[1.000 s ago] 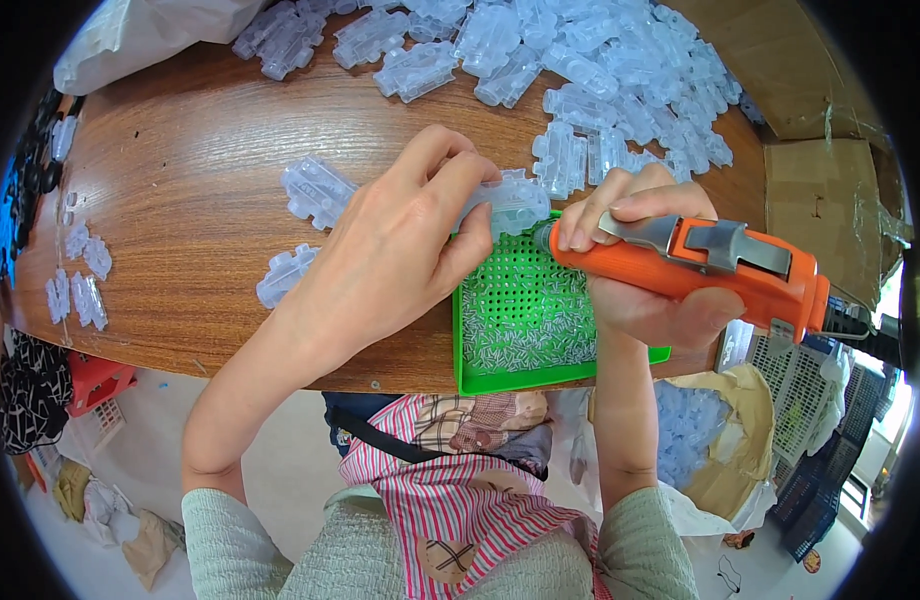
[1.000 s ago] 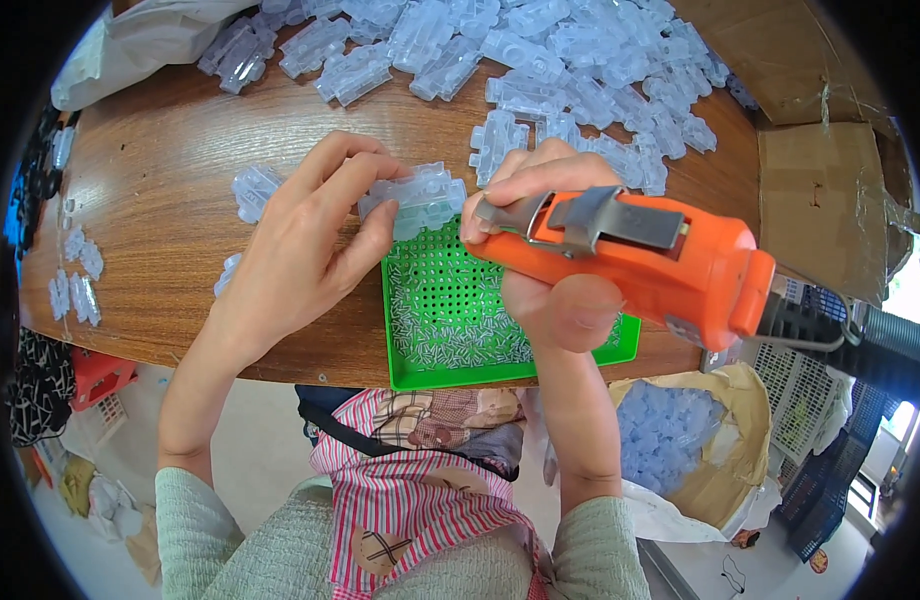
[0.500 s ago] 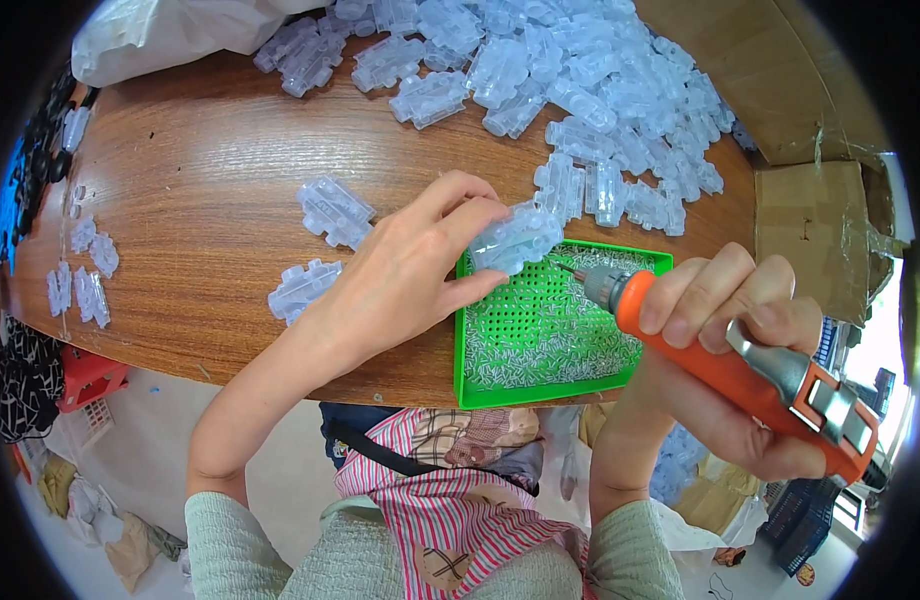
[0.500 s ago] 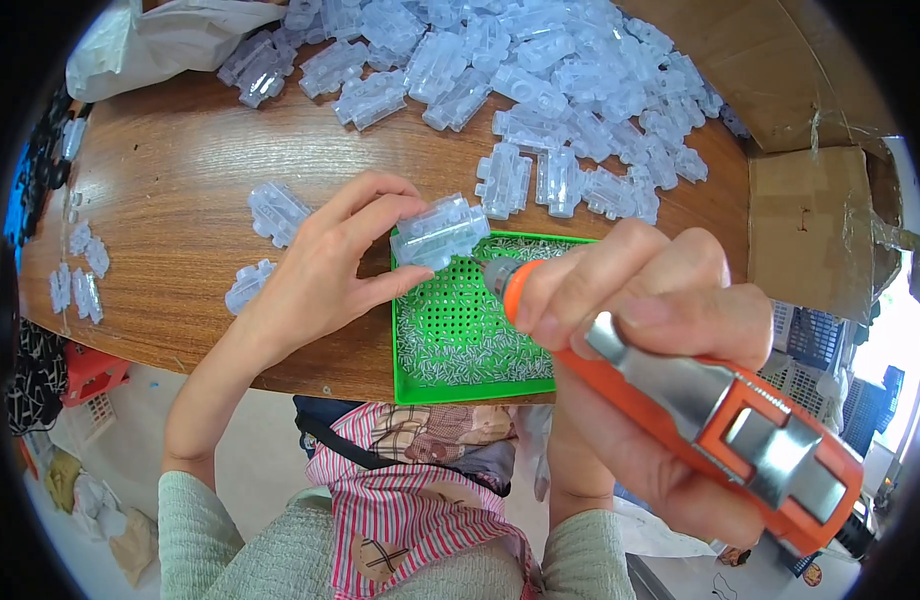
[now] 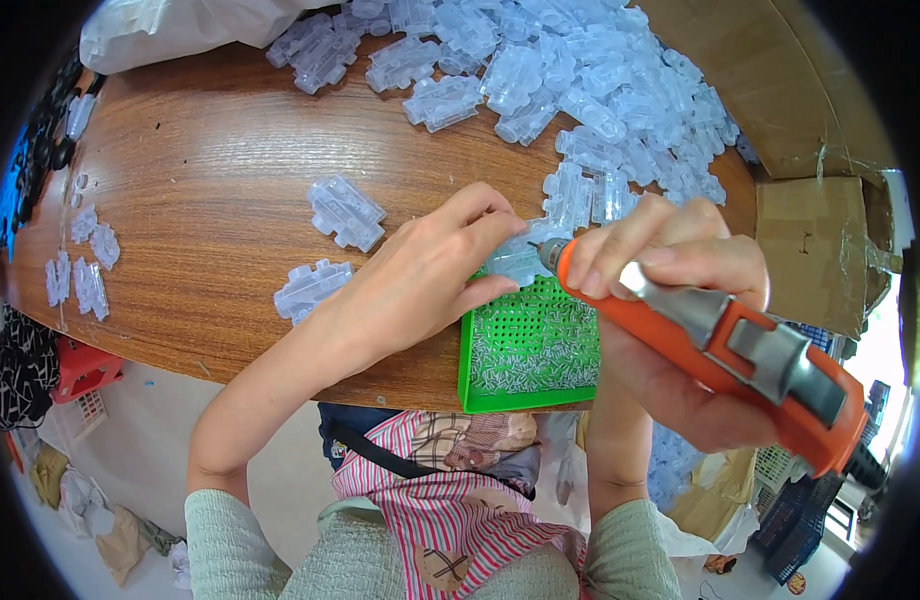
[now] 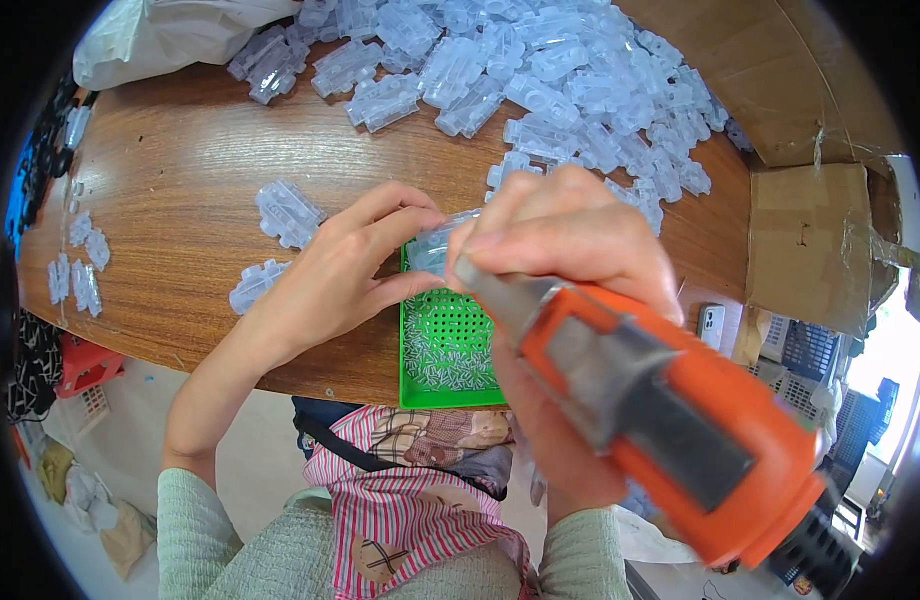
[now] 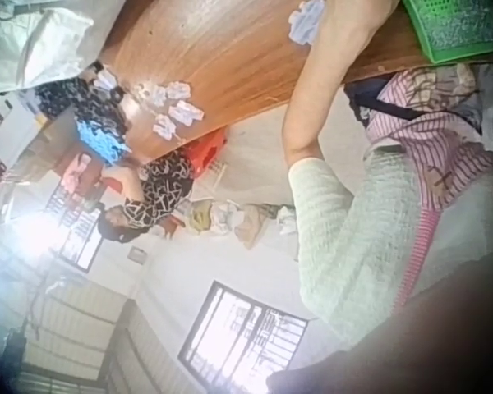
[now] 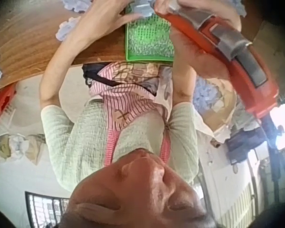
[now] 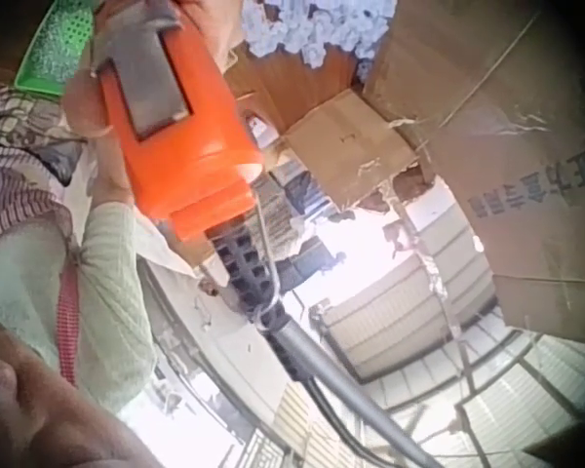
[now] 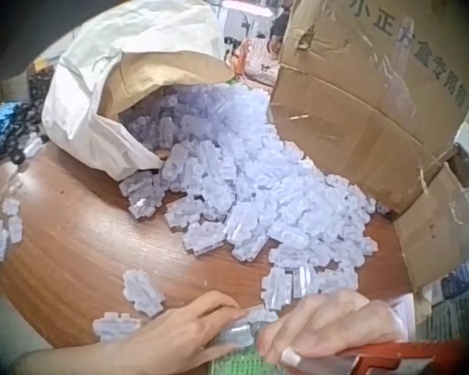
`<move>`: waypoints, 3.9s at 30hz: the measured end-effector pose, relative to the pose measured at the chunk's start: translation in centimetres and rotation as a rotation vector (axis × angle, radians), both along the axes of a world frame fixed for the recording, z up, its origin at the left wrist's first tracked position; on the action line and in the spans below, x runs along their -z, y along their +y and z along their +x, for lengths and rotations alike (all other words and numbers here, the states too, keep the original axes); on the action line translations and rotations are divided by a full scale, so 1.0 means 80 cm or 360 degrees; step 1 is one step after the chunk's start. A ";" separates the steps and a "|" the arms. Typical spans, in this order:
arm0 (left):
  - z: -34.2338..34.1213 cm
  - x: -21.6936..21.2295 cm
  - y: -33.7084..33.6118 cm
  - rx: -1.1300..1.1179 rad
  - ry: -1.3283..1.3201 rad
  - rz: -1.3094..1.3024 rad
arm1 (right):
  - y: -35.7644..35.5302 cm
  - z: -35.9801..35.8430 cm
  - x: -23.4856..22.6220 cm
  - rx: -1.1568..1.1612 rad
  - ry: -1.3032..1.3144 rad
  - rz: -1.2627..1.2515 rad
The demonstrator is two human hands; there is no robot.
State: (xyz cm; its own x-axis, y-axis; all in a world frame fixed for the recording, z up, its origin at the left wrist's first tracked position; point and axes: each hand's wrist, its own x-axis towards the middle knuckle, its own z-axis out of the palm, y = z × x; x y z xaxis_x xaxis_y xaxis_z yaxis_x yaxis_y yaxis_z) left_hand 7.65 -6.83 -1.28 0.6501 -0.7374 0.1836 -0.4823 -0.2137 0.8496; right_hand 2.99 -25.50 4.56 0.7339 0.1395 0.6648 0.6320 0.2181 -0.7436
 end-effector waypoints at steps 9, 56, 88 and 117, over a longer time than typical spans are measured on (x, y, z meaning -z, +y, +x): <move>0.005 -0.003 0.001 0.0057 0.0012 -0.0009 | 0.004 0.000 -0.011 0.0019 0.0046 0.0139; -0.008 -0.020 0.005 -0.0254 -0.0036 0.0010 | -0.012 -0.028 0.002 0.0052 0.0247 0.0257; -0.008 -0.001 -0.002 -0.0132 -0.0053 -0.0042 | 0.011 -0.011 0.007 0.0118 0.0018 0.0030; 0.096 -0.019 -0.027 -0.0674 -0.0599 0.0154 | -0.014 -0.014 0.023 0.0307 0.0167 0.0253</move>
State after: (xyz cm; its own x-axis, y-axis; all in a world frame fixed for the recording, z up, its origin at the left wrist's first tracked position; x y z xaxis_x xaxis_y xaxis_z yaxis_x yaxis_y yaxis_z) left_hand 15.29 -8.98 0.22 0.7954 -0.4519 0.4039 -0.6030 -0.5224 0.6029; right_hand 1.89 -26.59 2.68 0.8028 -0.1097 0.5861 0.5946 0.2205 -0.7732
